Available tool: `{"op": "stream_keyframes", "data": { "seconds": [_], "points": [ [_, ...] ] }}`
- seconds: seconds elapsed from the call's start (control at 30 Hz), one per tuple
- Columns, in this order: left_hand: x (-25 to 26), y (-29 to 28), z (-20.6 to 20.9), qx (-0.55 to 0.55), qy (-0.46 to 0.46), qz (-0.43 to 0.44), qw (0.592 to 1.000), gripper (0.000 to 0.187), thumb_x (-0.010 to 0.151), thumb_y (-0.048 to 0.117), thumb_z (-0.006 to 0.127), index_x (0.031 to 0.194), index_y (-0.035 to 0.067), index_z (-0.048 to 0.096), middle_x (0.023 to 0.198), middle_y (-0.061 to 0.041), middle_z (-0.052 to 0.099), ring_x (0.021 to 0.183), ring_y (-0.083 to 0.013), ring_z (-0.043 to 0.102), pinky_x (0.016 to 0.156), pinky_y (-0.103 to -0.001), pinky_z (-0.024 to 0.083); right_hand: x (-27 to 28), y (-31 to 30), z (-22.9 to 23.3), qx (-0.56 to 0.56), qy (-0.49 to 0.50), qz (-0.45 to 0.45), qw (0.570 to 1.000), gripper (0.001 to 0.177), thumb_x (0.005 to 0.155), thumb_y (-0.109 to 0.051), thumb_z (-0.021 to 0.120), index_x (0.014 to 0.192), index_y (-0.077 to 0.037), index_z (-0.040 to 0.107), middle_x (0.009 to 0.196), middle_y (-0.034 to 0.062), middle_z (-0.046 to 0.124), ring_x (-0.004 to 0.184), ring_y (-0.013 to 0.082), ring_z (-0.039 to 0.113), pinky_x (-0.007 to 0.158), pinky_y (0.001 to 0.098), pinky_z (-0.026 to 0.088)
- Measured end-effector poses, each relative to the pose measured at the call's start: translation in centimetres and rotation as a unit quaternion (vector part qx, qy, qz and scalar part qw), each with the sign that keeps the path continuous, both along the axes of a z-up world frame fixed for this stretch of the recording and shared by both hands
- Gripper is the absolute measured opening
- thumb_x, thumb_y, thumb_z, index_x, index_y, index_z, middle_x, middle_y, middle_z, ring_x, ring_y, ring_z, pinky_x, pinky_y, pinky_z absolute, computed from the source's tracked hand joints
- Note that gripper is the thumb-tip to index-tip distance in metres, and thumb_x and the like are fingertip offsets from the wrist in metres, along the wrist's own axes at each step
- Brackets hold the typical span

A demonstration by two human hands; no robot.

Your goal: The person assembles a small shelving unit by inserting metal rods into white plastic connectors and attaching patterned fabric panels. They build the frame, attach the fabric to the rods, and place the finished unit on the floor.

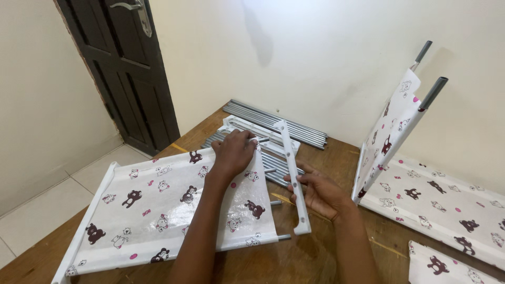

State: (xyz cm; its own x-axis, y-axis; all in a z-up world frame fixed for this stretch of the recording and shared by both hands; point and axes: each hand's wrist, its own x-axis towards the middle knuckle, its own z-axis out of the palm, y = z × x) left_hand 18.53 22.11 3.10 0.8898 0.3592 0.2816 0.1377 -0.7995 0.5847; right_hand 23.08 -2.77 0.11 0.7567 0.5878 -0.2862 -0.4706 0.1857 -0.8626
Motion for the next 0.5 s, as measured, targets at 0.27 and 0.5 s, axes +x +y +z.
{"op": "stream_keyframes", "data": {
  "seconds": [0.27, 0.5],
  "points": [
    [-0.6, -0.6, 2.1, -0.003, -0.004, -0.01, 1.0, 0.034, 0.097, 0.037, 0.055, 0.117, 0.014, 0.07, 0.11, -0.006, 0.073, 0.109, -0.0271, 0.066, 0.107, -0.057, 0.027, 1.8, 0.3, -1.8, 0.091, -0.056, 0.076, 0.991, 0.044, 0.111, -0.035, 0.052, 0.133, 0.003, 0.057, 0.08, 0.0054, 0.058, 0.066, 0.0149, 0.061, 0.063, 0.0343, 0.064],
    [-0.8, -1.6, 2.9, -0.003, -0.026, -0.034, 0.999, 0.034, 0.103, 0.037, 0.049, 0.114, 0.015, 0.073, 0.095, -0.007, 0.077, 0.098, -0.0281, 0.069, 0.101, -0.055, 0.036, 0.8, 0.8, 0.7, 0.121, -0.017, -0.011, 0.992, 0.051, 0.09, -0.008, 0.059, 0.141, -0.012, 0.052, 0.119, 0.0152, 0.073, 0.093, 0.0186, 0.071, 0.079, 0.0312, 0.061]
  ]
}}
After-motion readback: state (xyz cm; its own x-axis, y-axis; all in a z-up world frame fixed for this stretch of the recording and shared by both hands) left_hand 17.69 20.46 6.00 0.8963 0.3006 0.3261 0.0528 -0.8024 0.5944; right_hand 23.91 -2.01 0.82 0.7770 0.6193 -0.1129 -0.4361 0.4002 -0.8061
